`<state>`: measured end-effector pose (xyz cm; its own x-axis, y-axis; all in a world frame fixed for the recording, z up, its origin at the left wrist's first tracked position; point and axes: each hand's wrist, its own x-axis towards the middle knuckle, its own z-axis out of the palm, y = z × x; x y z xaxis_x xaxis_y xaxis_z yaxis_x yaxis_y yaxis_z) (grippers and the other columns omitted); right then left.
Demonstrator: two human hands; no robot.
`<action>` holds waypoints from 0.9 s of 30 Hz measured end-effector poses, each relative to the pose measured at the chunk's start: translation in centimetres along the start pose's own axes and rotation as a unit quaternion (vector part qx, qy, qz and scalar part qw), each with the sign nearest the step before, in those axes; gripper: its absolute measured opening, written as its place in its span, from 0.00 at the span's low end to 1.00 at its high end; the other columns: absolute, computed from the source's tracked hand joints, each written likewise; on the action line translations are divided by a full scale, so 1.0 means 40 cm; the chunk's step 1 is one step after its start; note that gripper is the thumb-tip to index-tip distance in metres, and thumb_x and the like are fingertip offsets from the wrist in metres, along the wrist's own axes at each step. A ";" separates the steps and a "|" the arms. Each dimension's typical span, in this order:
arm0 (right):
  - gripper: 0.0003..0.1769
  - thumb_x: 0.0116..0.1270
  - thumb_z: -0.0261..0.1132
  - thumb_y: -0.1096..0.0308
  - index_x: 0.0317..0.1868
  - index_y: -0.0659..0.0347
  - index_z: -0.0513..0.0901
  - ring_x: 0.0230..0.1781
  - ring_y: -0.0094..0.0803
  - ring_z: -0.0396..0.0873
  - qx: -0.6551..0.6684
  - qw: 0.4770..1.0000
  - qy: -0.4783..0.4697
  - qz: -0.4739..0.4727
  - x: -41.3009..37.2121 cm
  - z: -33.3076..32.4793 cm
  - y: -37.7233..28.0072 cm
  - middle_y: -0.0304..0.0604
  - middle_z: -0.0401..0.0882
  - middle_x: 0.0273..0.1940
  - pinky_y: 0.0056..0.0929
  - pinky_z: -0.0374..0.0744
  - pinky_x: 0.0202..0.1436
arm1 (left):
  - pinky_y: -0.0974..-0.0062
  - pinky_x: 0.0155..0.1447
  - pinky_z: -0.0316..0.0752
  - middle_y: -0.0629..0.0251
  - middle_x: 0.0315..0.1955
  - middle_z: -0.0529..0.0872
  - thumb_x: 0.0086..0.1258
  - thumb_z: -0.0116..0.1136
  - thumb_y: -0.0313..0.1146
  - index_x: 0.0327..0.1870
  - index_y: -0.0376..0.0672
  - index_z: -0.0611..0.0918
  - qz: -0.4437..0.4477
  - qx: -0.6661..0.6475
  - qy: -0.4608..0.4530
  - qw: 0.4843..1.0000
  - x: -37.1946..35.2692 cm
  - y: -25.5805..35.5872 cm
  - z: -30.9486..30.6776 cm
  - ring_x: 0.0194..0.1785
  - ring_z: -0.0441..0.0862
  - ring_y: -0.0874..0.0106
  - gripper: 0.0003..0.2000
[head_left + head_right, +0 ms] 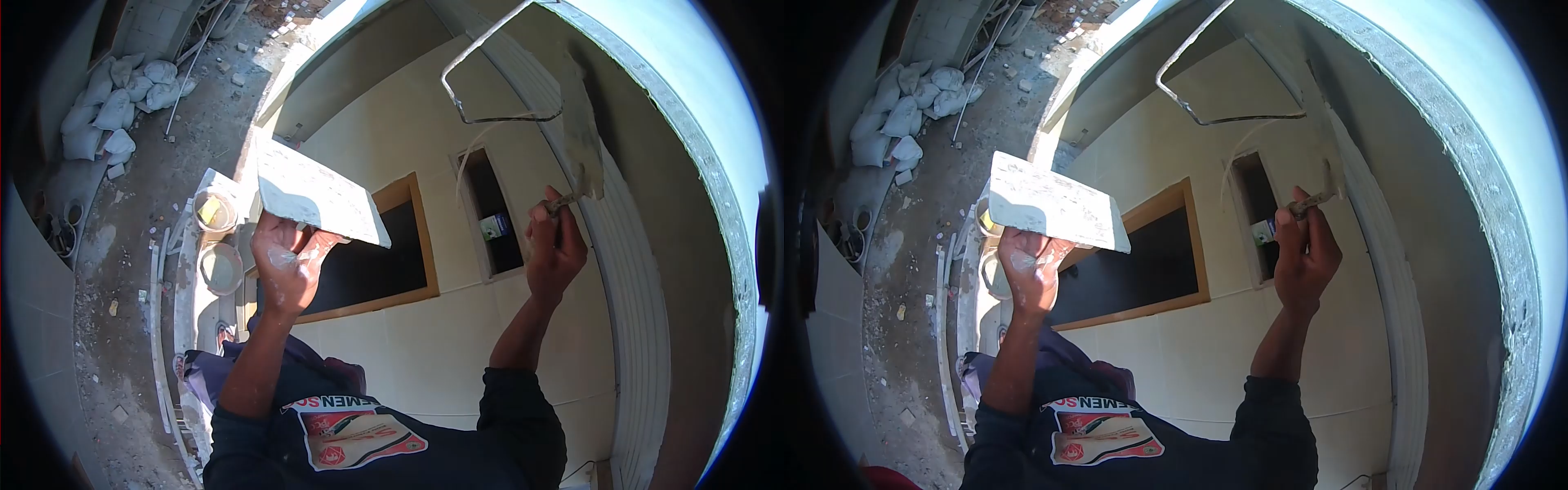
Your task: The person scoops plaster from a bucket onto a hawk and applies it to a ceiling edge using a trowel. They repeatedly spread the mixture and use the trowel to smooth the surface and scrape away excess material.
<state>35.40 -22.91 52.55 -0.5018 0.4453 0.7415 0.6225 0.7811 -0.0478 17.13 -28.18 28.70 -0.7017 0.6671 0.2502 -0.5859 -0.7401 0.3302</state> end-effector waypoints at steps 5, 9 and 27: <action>0.17 0.69 0.63 0.66 0.52 0.70 0.81 0.22 0.16 0.67 -0.055 0.998 0.014 0.008 0.012 -0.080 0.015 0.33 0.72 0.22 0.18 0.67 0.26 | 0.72 0.57 0.76 0.59 0.47 0.80 0.58 0.66 0.15 0.53 0.32 0.73 0.012 -0.012 -0.031 0.999 0.025 0.019 0.052 0.52 0.77 0.71 0.22; 0.17 0.70 0.64 0.65 0.52 0.70 0.81 0.21 0.16 0.66 -0.072 0.995 0.032 0.057 -0.068 -0.120 0.051 0.32 0.72 0.22 0.18 0.66 0.25 | 0.73 0.58 0.76 0.58 0.48 0.81 0.58 0.67 0.18 0.55 0.31 0.72 0.000 -0.031 -0.057 0.998 0.039 0.022 0.092 0.53 0.79 0.71 0.23; 0.13 0.67 0.65 0.70 0.46 0.72 0.82 0.23 0.18 0.70 0.013 0.991 0.101 -0.091 -0.002 0.030 0.027 0.37 0.77 0.26 0.18 0.67 0.24 | 0.70 0.57 0.78 0.58 0.49 0.79 0.58 0.63 0.14 0.56 0.31 0.71 -0.068 -0.038 -0.023 0.997 -0.053 0.010 0.004 0.53 0.78 0.70 0.24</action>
<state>35.40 -21.59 51.62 -0.4727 0.2012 0.8579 0.5149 0.8532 0.0836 18.44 -29.90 28.44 -0.5948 0.7641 0.2498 -0.7053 -0.6451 0.2940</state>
